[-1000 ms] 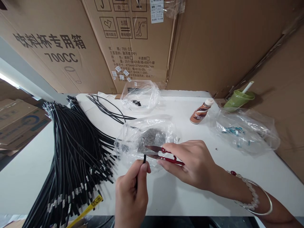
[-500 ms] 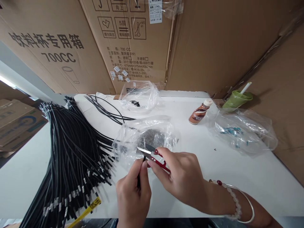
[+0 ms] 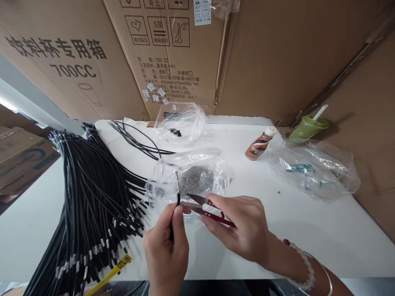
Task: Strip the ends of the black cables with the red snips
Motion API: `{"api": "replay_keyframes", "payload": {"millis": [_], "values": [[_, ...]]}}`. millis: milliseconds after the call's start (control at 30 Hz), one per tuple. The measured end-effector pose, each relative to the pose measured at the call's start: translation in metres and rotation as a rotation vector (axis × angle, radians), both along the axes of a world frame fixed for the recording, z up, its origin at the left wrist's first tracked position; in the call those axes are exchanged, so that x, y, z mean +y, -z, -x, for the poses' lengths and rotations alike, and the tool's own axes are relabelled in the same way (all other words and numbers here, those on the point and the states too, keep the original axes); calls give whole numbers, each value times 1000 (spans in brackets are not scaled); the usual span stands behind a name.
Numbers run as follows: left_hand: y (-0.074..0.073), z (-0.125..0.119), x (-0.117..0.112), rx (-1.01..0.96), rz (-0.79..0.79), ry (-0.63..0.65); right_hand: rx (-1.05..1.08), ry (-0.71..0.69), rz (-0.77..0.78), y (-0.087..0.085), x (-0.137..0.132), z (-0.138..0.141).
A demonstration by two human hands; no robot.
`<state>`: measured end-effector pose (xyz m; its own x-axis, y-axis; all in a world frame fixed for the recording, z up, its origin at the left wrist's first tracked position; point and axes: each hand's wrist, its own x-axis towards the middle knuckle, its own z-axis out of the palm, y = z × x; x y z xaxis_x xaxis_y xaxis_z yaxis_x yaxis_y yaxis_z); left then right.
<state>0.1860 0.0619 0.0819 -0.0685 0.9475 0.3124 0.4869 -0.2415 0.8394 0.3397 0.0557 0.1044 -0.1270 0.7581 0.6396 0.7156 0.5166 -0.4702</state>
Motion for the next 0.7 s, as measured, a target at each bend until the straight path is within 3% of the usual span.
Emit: {"api": "replay_keyframes", "payload": {"millis": [200,400,700], "values": [[-1,-1,0,-35,23,25,-55,-36,-19,5,12,0],[1,2,-2,-110,170,6,-91,-72,-9,2,20,-8],[-4,-2,2,-77,281,29,-120,-139,414,-9,37,-26]]}}
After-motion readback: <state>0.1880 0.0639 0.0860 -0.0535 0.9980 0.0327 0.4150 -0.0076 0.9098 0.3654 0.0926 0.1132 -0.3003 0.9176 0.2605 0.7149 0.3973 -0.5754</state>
